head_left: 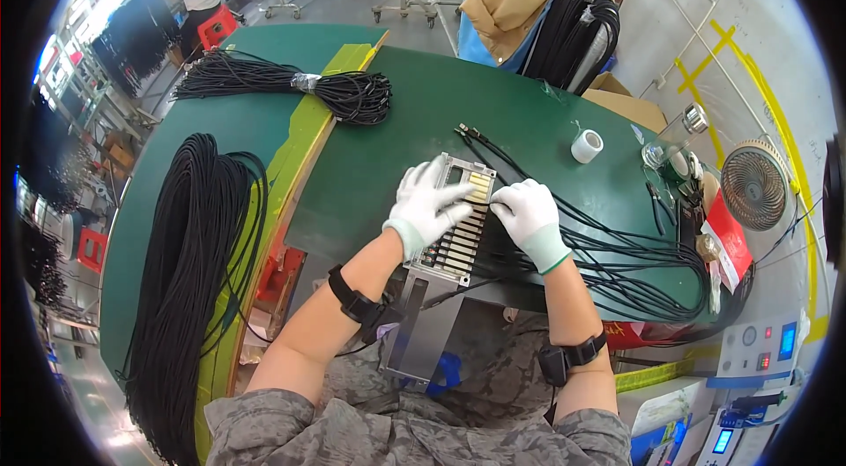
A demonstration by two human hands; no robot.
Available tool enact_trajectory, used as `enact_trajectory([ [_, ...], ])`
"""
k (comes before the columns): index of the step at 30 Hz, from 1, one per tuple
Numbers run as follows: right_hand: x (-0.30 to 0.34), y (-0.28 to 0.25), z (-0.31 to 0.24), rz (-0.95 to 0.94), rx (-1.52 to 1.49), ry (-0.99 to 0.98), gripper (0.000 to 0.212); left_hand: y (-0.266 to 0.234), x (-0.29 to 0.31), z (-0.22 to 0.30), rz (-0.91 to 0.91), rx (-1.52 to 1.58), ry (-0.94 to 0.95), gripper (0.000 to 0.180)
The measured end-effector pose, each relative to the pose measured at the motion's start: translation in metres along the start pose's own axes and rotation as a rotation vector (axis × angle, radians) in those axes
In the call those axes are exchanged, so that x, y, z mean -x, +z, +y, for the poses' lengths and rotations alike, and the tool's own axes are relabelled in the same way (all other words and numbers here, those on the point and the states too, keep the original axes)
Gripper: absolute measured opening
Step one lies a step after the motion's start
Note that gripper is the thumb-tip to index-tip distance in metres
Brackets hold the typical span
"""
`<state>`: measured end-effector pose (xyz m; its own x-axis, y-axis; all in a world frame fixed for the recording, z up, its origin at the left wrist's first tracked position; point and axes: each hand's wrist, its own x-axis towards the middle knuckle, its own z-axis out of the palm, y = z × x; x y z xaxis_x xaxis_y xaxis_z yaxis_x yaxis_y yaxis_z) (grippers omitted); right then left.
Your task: Assembling electronic cables by manually inserting wires into a connector block at a production workbench.
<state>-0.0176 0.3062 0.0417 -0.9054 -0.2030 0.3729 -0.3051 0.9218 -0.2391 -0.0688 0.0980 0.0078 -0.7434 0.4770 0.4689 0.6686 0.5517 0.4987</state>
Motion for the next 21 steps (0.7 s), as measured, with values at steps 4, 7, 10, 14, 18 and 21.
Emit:
enact_trajectory([
  [4, -0.003, 0.019, 0.019, 0.041, -0.083, 0.056, 0.011, -0.007, -0.006, 0.009, -0.3, -0.205, -0.033, 0.033],
  [7, -0.014, 0.031, 0.037, 0.466, 0.363, 0.144, 0.013, 0.001, -0.006, 0.004, -0.296, -0.194, -0.031, 0.033],
  [10, -0.012, 0.028, 0.044, 0.16, 0.23, 0.29, 0.015, 0.003, -0.004, 0.003, -0.297, -0.184, -0.031, 0.033],
  [14, -0.014, 0.023, 0.045, 0.007, 0.19, 0.393, 0.015, 0.002, -0.001, 0.003, -0.264, -0.162, -0.015, 0.031],
  [18, -0.007, 0.008, 0.052, 0.112, -0.004, 0.378, 0.014, -0.002, -0.008, -0.003, -0.178, -0.011, -0.058, 0.027],
  [21, -0.001, -0.009, 0.044, 0.113, -0.195, 0.291, 0.014, -0.006, -0.012, -0.007, -0.167, 0.258, -0.219, 0.026],
])
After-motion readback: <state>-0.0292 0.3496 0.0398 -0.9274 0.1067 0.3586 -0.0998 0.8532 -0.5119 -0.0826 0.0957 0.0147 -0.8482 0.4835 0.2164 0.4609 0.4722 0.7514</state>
